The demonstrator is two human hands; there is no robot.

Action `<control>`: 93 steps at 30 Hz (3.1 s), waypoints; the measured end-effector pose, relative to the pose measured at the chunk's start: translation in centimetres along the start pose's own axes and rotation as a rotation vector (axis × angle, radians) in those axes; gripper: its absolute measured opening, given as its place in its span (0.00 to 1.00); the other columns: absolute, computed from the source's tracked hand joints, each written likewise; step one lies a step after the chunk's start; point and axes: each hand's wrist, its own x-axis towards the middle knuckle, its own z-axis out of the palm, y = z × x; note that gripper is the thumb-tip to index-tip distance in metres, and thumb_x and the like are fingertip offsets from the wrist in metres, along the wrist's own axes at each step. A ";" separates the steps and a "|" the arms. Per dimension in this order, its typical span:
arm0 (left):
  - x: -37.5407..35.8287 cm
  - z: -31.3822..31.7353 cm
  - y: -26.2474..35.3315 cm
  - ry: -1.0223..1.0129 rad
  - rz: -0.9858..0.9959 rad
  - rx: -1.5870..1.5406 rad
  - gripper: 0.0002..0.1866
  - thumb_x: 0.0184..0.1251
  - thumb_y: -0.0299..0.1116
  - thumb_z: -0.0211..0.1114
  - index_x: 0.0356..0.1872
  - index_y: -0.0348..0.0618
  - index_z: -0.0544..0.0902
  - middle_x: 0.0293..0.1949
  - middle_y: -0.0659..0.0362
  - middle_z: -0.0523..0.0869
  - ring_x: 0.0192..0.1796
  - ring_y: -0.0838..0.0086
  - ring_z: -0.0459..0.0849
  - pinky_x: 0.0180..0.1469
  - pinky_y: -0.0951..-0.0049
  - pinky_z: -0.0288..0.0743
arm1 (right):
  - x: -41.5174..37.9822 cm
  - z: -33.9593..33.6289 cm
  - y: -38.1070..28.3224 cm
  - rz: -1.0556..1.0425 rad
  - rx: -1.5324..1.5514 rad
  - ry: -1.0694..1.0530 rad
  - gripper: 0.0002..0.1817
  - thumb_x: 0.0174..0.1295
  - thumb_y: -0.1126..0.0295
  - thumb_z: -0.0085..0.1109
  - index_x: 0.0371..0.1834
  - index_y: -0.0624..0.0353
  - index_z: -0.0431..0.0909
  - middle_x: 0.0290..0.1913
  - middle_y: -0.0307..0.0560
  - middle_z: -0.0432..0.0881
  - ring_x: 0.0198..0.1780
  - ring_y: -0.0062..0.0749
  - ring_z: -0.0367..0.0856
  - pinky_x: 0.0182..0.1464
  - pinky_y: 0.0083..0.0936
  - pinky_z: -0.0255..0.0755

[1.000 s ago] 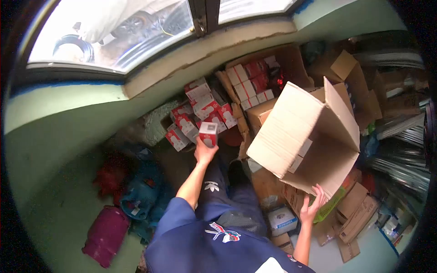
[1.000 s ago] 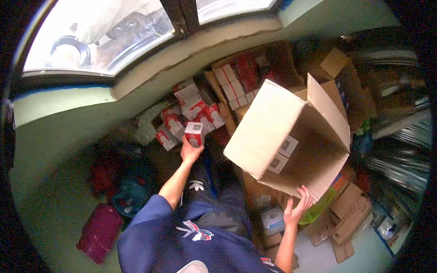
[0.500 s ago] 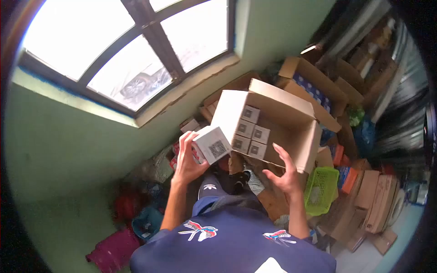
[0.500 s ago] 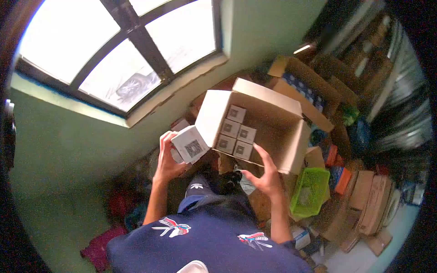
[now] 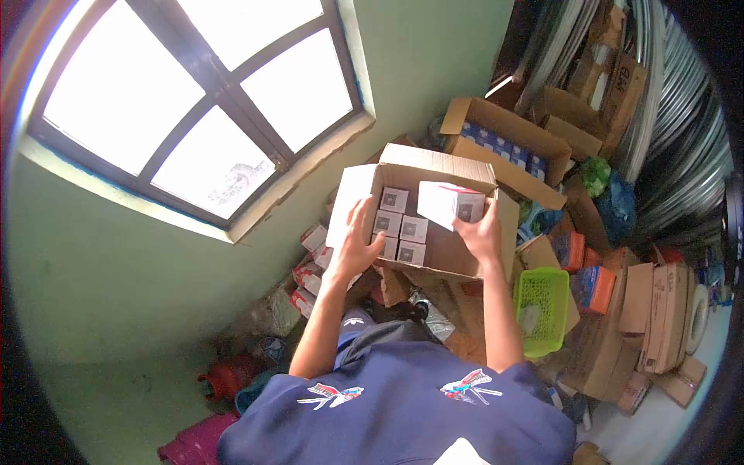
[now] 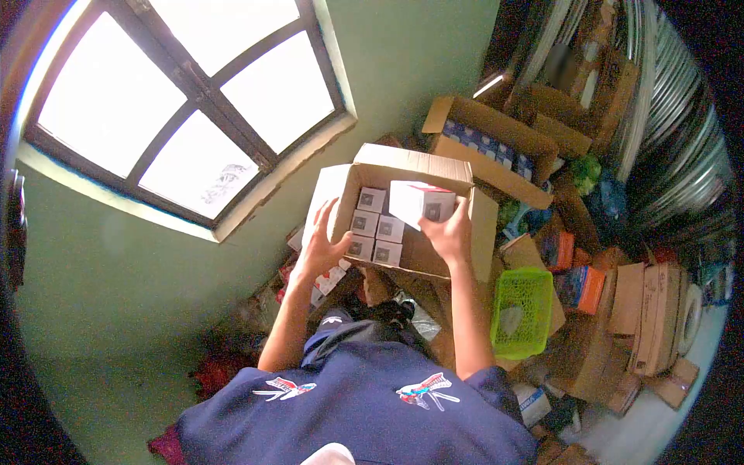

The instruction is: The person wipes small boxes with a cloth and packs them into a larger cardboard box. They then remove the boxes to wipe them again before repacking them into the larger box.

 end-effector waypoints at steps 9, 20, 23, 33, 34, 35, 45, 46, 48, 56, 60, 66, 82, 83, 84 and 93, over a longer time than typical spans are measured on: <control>-2.9 3.9 -11.1 0.133 -0.280 0.007 0.41 0.60 0.41 0.71 0.73 0.37 0.66 0.68 0.37 0.74 0.72 0.47 0.72 0.74 0.55 0.66 | 4.6 10.8 8.0 0.411 -0.195 0.113 0.46 0.44 0.47 0.82 0.52 0.65 0.62 0.48 0.71 0.83 0.51 0.64 0.85 0.55 0.50 0.79; -3.2 4.7 -11.6 0.116 -0.329 -0.144 0.40 0.62 0.40 0.70 0.74 0.37 0.66 0.68 0.39 0.76 0.71 0.50 0.75 0.74 0.59 0.67 | 3.5 16.8 10.3 0.368 -0.344 -0.102 0.71 0.49 0.44 0.80 0.77 0.82 0.39 0.72 0.82 0.62 0.73 0.63 0.69 0.73 0.45 0.67; -3.2 4.2 -11.1 0.077 -0.310 -0.113 0.41 0.62 0.41 0.71 0.74 0.37 0.66 0.68 0.39 0.76 0.71 0.49 0.74 0.74 0.59 0.67 | 3.6 18.4 9.4 0.517 -0.265 -0.307 0.72 0.53 0.42 0.76 0.78 0.82 0.34 0.75 0.84 0.57 0.75 0.66 0.65 0.78 0.43 0.59; -4.4 2.0 -14.9 0.180 -0.514 -0.561 0.33 0.70 0.46 0.70 0.71 0.43 0.72 0.67 0.49 0.80 0.69 0.64 0.78 0.67 0.61 0.76 | 4.7 19.0 18.9 0.391 -0.344 -0.513 0.51 0.59 0.46 0.73 0.74 0.73 0.61 0.68 0.68 0.76 0.71 0.54 0.74 0.72 0.41 0.67; -4.9 1.2 -16.7 0.199 -0.556 -0.553 0.32 0.70 0.45 0.70 0.70 0.42 0.73 0.65 0.49 0.81 0.68 0.63 0.79 0.67 0.61 0.76 | 5.0 18.6 19.1 0.397 -0.359 -0.521 0.51 0.59 0.46 0.73 0.74 0.73 0.61 0.68 0.68 0.76 0.71 0.54 0.74 0.72 0.41 0.67; -5.9 1.7 -20.1 0.237 -0.569 -0.448 0.31 0.68 0.44 0.71 0.67 0.42 0.75 0.63 0.50 0.83 0.67 0.63 0.81 0.66 0.61 0.77 | 5.4 18.2 18.9 0.418 -0.358 -0.602 0.48 0.60 0.47 0.72 0.73 0.72 0.63 0.67 0.67 0.77 0.70 0.53 0.75 0.71 0.40 0.68; -10.4 2.5 -46.4 0.109 -0.934 0.069 0.33 0.52 0.42 0.76 0.60 0.42 0.78 0.53 0.44 0.85 0.60 0.50 0.83 0.62 0.55 0.77 | -4.4 14.0 -2.3 0.138 -0.428 -0.455 0.20 0.73 0.71 0.56 0.66 0.68 0.74 0.61 0.64 0.82 0.64 0.49 0.81 0.69 0.40 0.71; -9.5 2.7 -48.1 0.096 -0.977 0.017 0.34 0.51 0.41 0.76 0.61 0.42 0.77 0.54 0.44 0.85 0.61 0.50 0.82 0.63 0.54 0.76 | -5.8 13.6 -2.4 0.116 -0.547 -0.481 0.20 0.73 0.70 0.56 0.64 0.69 0.75 0.61 0.65 0.82 0.64 0.52 0.81 0.68 0.41 0.71; -7.9 3.9 -51.4 0.015 -1.038 0.099 0.39 0.49 0.38 0.76 0.67 0.44 0.73 0.62 0.44 0.79 0.66 0.49 0.77 0.65 0.52 0.74 | -7.6 13.9 -2.8 0.168 -0.681 -0.504 0.20 0.74 0.65 0.53 0.61 0.69 0.77 0.59 0.64 0.83 0.63 0.58 0.80 0.68 0.42 0.70; -0.8 11.1 -60.6 0.013 -0.750 0.239 0.48 0.46 0.32 0.77 0.74 0.49 0.65 0.75 0.48 0.68 0.75 0.49 0.67 0.70 0.48 0.69 | -10.3 13.8 0.0 0.224 -0.663 -0.439 0.22 0.74 0.65 0.43 0.52 0.73 0.82 0.49 0.68 0.85 0.50 0.65 0.83 0.55 0.45 0.74; 3.1 12.1 -62.8 -0.104 -0.834 0.233 0.49 0.48 0.31 0.77 0.76 0.52 0.65 0.77 0.51 0.65 0.77 0.51 0.64 0.71 0.44 0.66 | -9.9 14.3 -0.3 0.290 -0.654 -0.411 0.23 0.73 0.64 0.40 0.50 0.73 0.82 0.47 0.68 0.86 0.49 0.64 0.84 0.53 0.44 0.75; 2.4 14.6 -69.3 -0.339 -0.889 0.235 0.53 0.50 0.37 0.79 0.79 0.52 0.58 0.75 0.49 0.68 0.75 0.50 0.68 0.74 0.49 0.67 | -9.1 15.1 -0.5 0.230 -0.653 -0.347 0.23 0.73 0.63 0.40 0.50 0.70 0.83 0.42 0.68 0.86 0.44 0.63 0.86 0.48 0.43 0.76; 1.2 4.5 -55.4 -0.234 -0.758 0.306 0.51 0.40 0.37 0.85 0.71 0.48 0.69 0.73 0.48 0.68 0.72 0.47 0.69 0.72 0.51 0.67 | -9.6 15.2 -0.3 0.194 -0.644 -0.308 0.23 0.74 0.62 0.40 0.47 0.68 0.85 0.41 0.66 0.87 0.44 0.61 0.87 0.48 0.42 0.76; 0.0 4.6 -55.2 -0.104 -0.707 0.285 0.50 0.39 0.38 0.85 0.70 0.46 0.70 0.72 0.47 0.68 0.71 0.47 0.68 0.72 0.51 0.67 | -9.4 15.3 -0.5 0.203 -0.622 -0.324 0.23 0.74 0.61 0.41 0.47 0.68 0.85 0.42 0.66 0.87 0.45 0.61 0.87 0.48 0.42 0.77; -1.3 4.7 -54.8 0.025 -0.651 0.262 0.50 0.38 0.39 0.84 0.69 0.45 0.71 0.72 0.46 0.68 0.71 0.46 0.68 0.72 0.51 0.67 | -9.4 15.2 -0.6 0.202 -0.612 -0.321 0.23 0.74 0.61 0.41 0.47 0.68 0.85 0.42 0.66 0.87 0.45 0.61 0.87 0.48 0.42 0.77; -6.2 -6.4 -35.3 0.560 -0.556 -0.437 0.44 0.51 0.34 0.80 0.68 0.32 0.68 0.52 0.52 0.81 0.53 0.66 0.83 0.59 0.62 0.78 | -8.9 14.2 -1.9 0.130 -0.636 -0.317 0.15 0.73 0.58 0.53 0.48 0.55 0.86 0.42 0.53 0.89 0.45 0.51 0.89 0.47 0.40 0.80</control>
